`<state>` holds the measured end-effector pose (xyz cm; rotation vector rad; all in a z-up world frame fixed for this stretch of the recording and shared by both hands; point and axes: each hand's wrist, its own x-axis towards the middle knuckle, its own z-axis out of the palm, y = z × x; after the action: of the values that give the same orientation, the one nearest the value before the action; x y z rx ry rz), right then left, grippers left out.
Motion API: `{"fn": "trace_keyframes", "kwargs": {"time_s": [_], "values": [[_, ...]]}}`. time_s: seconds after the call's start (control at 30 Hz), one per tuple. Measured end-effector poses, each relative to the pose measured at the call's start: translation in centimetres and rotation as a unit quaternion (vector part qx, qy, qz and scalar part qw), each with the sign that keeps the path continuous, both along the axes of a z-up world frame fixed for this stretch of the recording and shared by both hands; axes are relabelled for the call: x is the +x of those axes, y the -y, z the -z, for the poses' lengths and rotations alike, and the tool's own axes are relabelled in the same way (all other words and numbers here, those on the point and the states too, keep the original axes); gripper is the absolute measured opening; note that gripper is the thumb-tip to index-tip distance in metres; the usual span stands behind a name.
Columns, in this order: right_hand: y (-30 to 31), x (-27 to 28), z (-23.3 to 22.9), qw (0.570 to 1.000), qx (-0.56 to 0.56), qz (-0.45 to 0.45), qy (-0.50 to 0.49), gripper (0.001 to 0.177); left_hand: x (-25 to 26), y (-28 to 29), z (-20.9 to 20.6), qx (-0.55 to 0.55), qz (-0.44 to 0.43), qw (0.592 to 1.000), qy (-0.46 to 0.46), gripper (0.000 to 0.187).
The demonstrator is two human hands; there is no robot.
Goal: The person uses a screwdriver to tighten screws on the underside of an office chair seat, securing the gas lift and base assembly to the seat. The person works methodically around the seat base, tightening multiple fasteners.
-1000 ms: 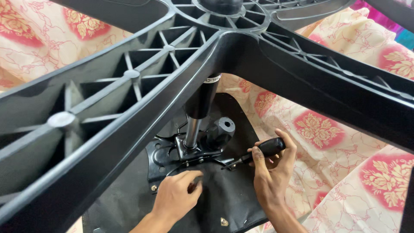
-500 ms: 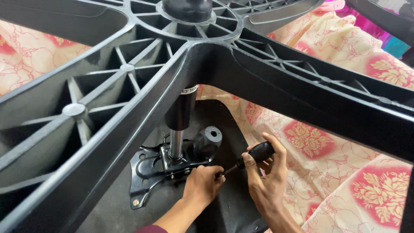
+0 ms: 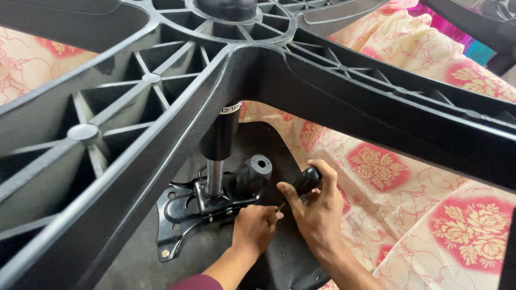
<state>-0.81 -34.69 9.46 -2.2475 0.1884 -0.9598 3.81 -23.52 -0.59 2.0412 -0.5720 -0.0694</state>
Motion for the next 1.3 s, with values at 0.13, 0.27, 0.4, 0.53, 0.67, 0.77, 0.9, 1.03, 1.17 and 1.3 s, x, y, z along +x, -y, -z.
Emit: {"fn": "trace_keyframes", "kwargs": {"time_s": [0.13, 0.27, 0.4, 0.53, 0.67, 0.77, 0.9, 1.03, 1.17, 1.3], "values": [[0.2, -0.1, -0.6, 0.996, 0.038, -0.075, -0.026, 0.072, 0.0, 0.3, 0.3, 0.01, -0.005, 0.999, 0.044, 0.014], [1.0, -0.6, -0.5, 0.986, 0.061, -0.152, -0.018, 0.066, 0.1, 0.2, -0.4, 0.061, 0.015, 0.998, 0.032, 0.018], [1.4, -0.6, -0.2, 0.993, 0.03, -0.114, 0.022, 0.063, -0.2, -0.7, -1.1, 0.074, 0.03, 0.997, 0.008, 0.017], [1.0, -0.4, -0.7, 0.999, -0.006, 0.027, -0.017, 0.072, -0.5, -0.8, -1.2, -0.003, -0.021, 0.999, -0.031, 0.022], [0.3, -0.3, -1.3, 0.996, -0.011, 0.07, -0.049, 0.071, -0.4, -0.3, -0.5, -0.016, -0.034, 0.999, 0.0, 0.017], [0.6, -0.3, -2.0, 0.999, -0.048, -0.005, -0.015, 0.068, -0.2, -0.2, 0.0, 0.004, -0.015, 1.0, 0.001, 0.013], [1.6, -1.0, -2.3, 0.978, 0.115, -0.173, -0.029, 0.062, -0.2, -0.3, 0.2, -0.006, -0.001, 0.995, 0.101, 0.011], [2.0, -0.6, -2.4, 0.994, 0.012, -0.103, -0.016, 0.058, -0.3, -0.4, -0.3, 0.03, 0.002, 0.998, 0.055, 0.014], [1.3, 0.1, -2.4, 0.999, -0.047, 0.001, -0.022, 0.057, -0.1, -0.3, -0.6, 0.011, -0.013, 1.0, 0.002, 0.022], [0.4, 0.2, -2.7, 0.996, -0.028, 0.043, -0.068, 0.061, -0.1, -0.1, -0.1, -0.015, -0.007, 0.992, 0.124, 0.02]]}}
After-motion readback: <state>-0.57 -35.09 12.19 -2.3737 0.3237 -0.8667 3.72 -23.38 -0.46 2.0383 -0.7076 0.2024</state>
